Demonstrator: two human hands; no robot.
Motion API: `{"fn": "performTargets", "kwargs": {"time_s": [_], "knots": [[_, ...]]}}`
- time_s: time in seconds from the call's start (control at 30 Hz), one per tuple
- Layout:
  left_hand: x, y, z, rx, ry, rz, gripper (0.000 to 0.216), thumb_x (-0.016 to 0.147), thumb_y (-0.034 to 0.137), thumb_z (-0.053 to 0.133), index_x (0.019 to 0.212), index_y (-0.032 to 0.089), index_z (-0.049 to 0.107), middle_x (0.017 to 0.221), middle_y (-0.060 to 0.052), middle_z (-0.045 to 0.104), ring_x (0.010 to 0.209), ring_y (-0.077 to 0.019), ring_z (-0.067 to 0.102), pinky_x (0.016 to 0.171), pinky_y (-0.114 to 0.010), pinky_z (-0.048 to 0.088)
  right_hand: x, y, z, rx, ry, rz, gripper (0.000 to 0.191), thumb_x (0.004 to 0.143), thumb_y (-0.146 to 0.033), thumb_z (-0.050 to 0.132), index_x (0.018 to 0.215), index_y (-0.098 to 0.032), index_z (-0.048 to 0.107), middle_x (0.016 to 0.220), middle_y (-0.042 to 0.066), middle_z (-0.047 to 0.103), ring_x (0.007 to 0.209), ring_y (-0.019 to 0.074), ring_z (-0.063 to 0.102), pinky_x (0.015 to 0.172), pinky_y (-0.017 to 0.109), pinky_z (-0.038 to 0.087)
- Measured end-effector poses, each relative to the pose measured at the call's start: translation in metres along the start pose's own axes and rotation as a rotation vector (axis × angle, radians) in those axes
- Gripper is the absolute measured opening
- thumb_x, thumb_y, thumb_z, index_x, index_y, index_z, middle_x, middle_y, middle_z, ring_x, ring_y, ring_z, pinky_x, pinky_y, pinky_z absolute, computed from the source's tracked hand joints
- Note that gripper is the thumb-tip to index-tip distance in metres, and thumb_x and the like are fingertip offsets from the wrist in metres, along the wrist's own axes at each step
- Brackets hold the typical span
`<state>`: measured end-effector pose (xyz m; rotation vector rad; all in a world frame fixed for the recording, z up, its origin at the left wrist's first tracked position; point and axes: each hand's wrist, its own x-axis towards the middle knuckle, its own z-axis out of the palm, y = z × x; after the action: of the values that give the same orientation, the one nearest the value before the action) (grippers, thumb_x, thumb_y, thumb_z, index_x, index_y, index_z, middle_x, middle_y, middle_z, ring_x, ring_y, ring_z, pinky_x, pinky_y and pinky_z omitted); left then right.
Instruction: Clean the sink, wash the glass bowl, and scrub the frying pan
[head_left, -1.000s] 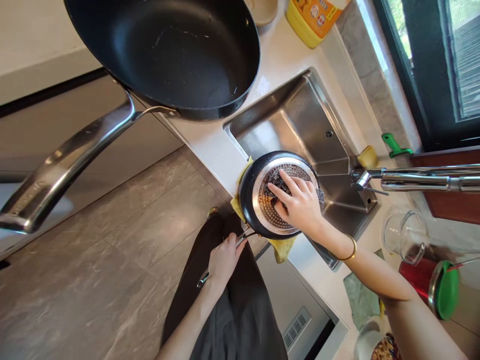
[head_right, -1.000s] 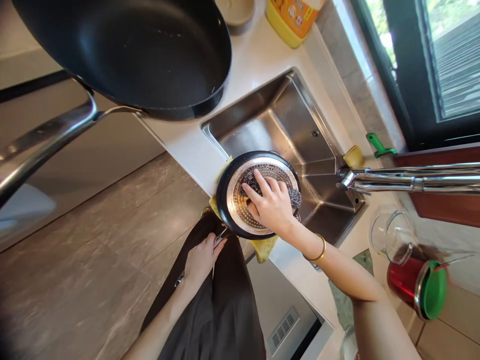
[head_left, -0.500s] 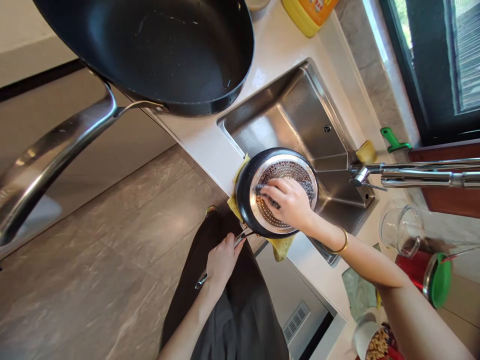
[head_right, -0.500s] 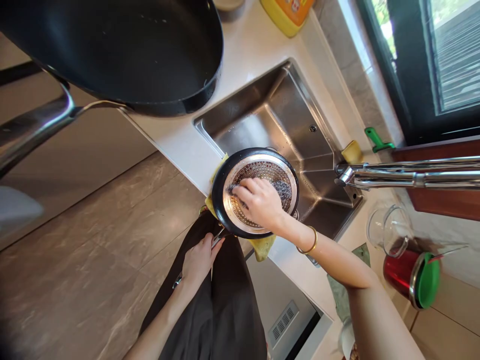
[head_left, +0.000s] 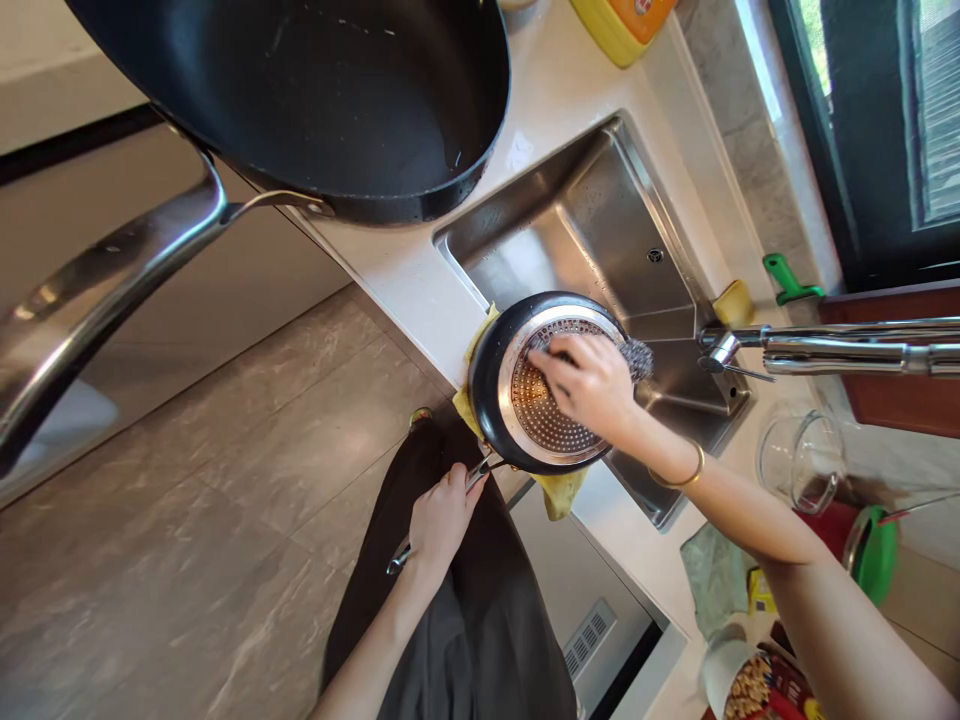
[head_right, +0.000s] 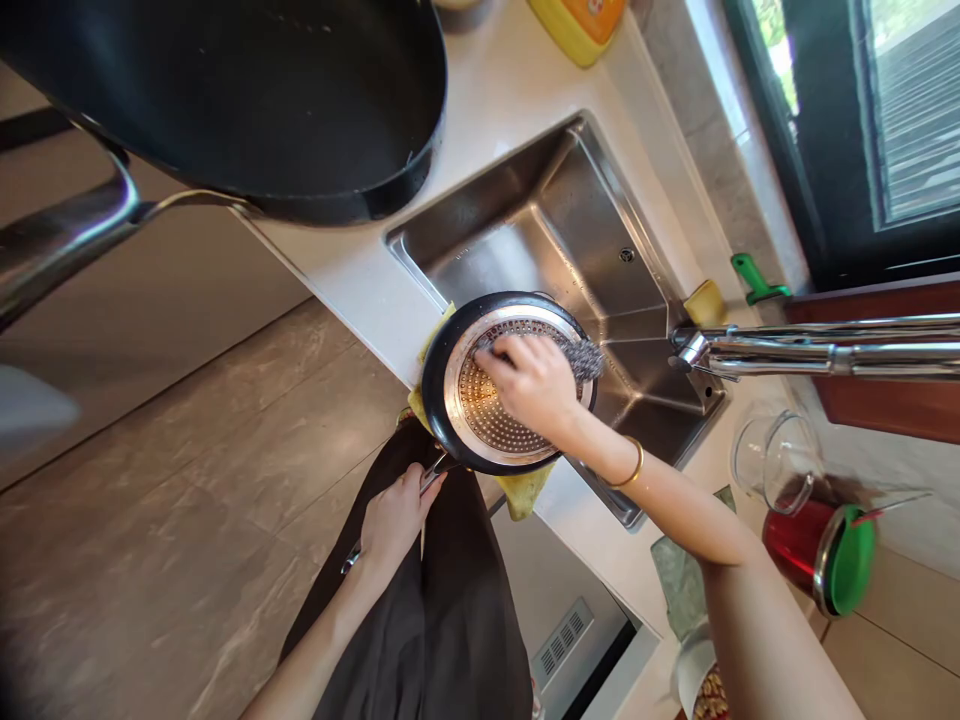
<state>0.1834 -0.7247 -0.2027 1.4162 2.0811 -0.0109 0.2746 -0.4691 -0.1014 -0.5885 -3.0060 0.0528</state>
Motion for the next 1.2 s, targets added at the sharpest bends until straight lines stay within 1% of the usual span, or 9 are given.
{"fn": "performTargets", "kwargs": {"time_s": [0.1, 0.2, 0.33, 0.47, 0.6, 0.73, 0.83, 1.13, 1.2], "knots": [[0.0, 0.0, 0.0, 0.004, 0.006, 0.004, 0.044, 0.095, 0.05, 0.03, 0.086, 0.017, 0.058, 0.068, -0.006, 0.067, 0.063, -0.022, 0.068, 0.049, -0.027, 0.039, 0.0, -0.002, 0.002, 0.002, 0.003, -0.073, 0.028, 0.086, -0.014, 0.049, 0.104, -0.021, 0.069, 0.092, 0.006, 0.063, 0.077, 0.0155, 0.049, 0.068, 0.03, 0.036], [0.001, 0.001, 0.0, 0.012, 0.007, -0.002, 0.045, 0.095, 0.05, 0.03, 0.086, 0.016, 0.058, 0.067, -0.007, 0.067, 0.062, -0.0224, 0.068, 0.048, -0.027, 0.04, 0.003, -0.004, 0.003, -0.042, 0.02, 0.038, 0.026, 0.088, -0.015, 0.048, 0.103, -0.019, 0.068, 0.092, 0.007, 0.062, 0.08, 0.0168, 0.049, 0.069, 0.031, 0.035], [0.002, 0.001, -0.002, 0.026, -0.015, -0.004, 0.045, 0.095, 0.05, 0.031, 0.086, 0.016, 0.059, 0.066, -0.007, 0.067, 0.062, -0.0229, 0.068, 0.048, -0.027, 0.04, 0.005, -0.008, 0.004, -0.01, -0.045, -0.079, 0.026, 0.09, -0.016, 0.046, 0.104, -0.02, 0.068, 0.095, 0.007, 0.063, 0.078, 0.0158, 0.047, 0.068, 0.031, 0.033], [0.002, 0.002, -0.003, 0.045, -0.017, -0.005, 0.045, 0.095, 0.05, 0.03, 0.087, 0.016, 0.059, 0.067, -0.007, 0.067, 0.062, -0.0237, 0.068, 0.047, -0.028, 0.041, 0.009, -0.006, 0.004, -0.053, -0.043, 0.062, 0.029, 0.089, -0.015, 0.044, 0.107, -0.018, 0.066, 0.096, 0.009, 0.062, 0.08, 0.0176, 0.047, 0.069, 0.033, 0.033], [0.002, 0.003, -0.004, 0.047, -0.02, -0.009, 0.046, 0.095, 0.051, 0.029, 0.088, 0.016, 0.059, 0.067, -0.008, 0.067, 0.062, -0.0239, 0.068, 0.049, -0.028, 0.042, 0.007, -0.006, 0.004, -0.062, -0.073, -0.031, 0.029, 0.089, -0.014, 0.043, 0.106, -0.018, 0.067, 0.095, 0.008, 0.062, 0.077, 0.0165, 0.046, 0.068, 0.033, 0.032], [0.002, 0.004, -0.004, 0.036, -0.025, -0.024, 0.046, 0.094, 0.051, 0.03, 0.089, 0.016, 0.059, 0.069, -0.008, 0.068, 0.064, -0.0239, 0.068, 0.05, -0.028, 0.043, 0.003, -0.008, 0.003, -0.091, -0.049, 0.051, 0.029, 0.09, -0.015, 0.043, 0.107, -0.017, 0.067, 0.095, 0.009, 0.061, 0.079, 0.0175, 0.046, 0.069, 0.033, 0.032], [0.002, 0.004, -0.005, 0.036, -0.038, -0.027, 0.046, 0.094, 0.051, 0.031, 0.088, 0.016, 0.059, 0.068, -0.009, 0.068, 0.064, -0.0243, 0.068, 0.05, -0.028, 0.043, 0.001, -0.009, 0.002, -0.064, -0.084, -0.055, 0.028, 0.09, -0.014, 0.043, 0.104, -0.018, 0.067, 0.093, 0.008, 0.061, 0.075, 0.0159, 0.044, 0.067, 0.033, 0.032], [0.002, 0.004, -0.007, 0.042, -0.054, -0.03, 0.045, 0.095, 0.05, 0.03, 0.089, 0.016, 0.059, 0.068, -0.007, 0.067, 0.065, -0.0233, 0.068, 0.051, -0.027, 0.043, -0.006, -0.011, 0.003, -0.032, 0.003, -0.15, 0.024, 0.09, -0.017, 0.047, 0.099, -0.018, 0.069, 0.092, 0.006, 0.062, 0.074, 0.0149, 0.044, 0.067, 0.031, 0.031], [0.002, 0.004, -0.007, 0.043, -0.06, -0.034, 0.045, 0.095, 0.05, 0.029, 0.09, 0.016, 0.059, 0.069, -0.008, 0.067, 0.065, -0.0226, 0.068, 0.051, -0.027, 0.043, -0.003, -0.009, 0.005, -0.022, 0.013, -0.083, 0.025, 0.089, -0.017, 0.047, 0.101, -0.019, 0.068, 0.092, 0.007, 0.061, 0.076, 0.0157, 0.046, 0.068, 0.031, 0.032]]}}
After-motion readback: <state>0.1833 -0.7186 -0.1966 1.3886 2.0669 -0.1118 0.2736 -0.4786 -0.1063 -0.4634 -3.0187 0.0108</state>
